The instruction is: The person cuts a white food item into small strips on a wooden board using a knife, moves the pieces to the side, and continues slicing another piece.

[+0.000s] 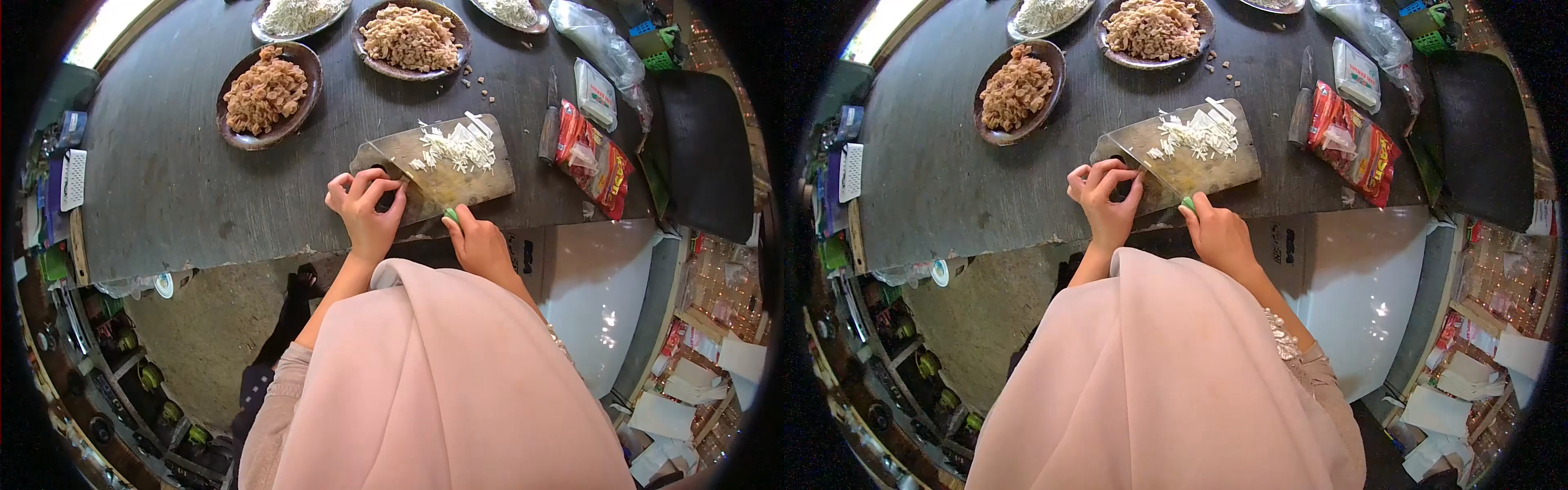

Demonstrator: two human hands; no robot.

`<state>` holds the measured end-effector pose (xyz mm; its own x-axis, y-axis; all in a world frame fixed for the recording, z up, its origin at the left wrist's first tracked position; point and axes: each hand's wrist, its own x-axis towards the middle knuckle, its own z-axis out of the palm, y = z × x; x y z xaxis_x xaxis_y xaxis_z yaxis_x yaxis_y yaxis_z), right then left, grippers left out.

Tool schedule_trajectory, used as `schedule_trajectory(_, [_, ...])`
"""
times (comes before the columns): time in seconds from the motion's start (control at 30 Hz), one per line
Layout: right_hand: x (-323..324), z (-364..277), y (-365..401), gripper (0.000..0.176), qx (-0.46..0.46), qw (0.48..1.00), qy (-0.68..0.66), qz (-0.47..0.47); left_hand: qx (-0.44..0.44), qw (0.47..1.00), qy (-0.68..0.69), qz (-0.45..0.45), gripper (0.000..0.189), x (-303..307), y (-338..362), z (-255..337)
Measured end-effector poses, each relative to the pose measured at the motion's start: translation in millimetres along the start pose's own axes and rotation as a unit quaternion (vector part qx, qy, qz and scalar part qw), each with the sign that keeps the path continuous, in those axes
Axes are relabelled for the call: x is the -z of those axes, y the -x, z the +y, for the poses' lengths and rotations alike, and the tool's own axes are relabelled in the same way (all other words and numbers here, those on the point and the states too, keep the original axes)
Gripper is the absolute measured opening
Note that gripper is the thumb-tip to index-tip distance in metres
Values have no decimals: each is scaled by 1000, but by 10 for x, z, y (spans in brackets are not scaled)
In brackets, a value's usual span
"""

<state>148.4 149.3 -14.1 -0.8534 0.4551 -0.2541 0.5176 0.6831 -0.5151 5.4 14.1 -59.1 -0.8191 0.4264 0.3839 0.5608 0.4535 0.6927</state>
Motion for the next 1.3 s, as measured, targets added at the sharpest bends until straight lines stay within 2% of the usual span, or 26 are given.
schedule_trajectory(0.3, [-5, 34, 2, 29, 7, 1000, -19, -18, -2, 1000, -4, 4, 14, 4, -6, -13])
schedule_trajectory(1.0, [9, 213, 127, 31, 3, 999, -50, 4, -5, 1000, -24, 7, 15, 4, -4, 18])
schedule_trajectory(1.13, [63, 178, 81, 33, -16, 995, -96, -10, -20, 998, -63, -5, 16, 37, -98, 128])
schedule_trajectory(1.3, [198, 310, 111, 32, -33, 991, -130, 2, -61, 997, -31, -22, 13, 8, -315, 199])
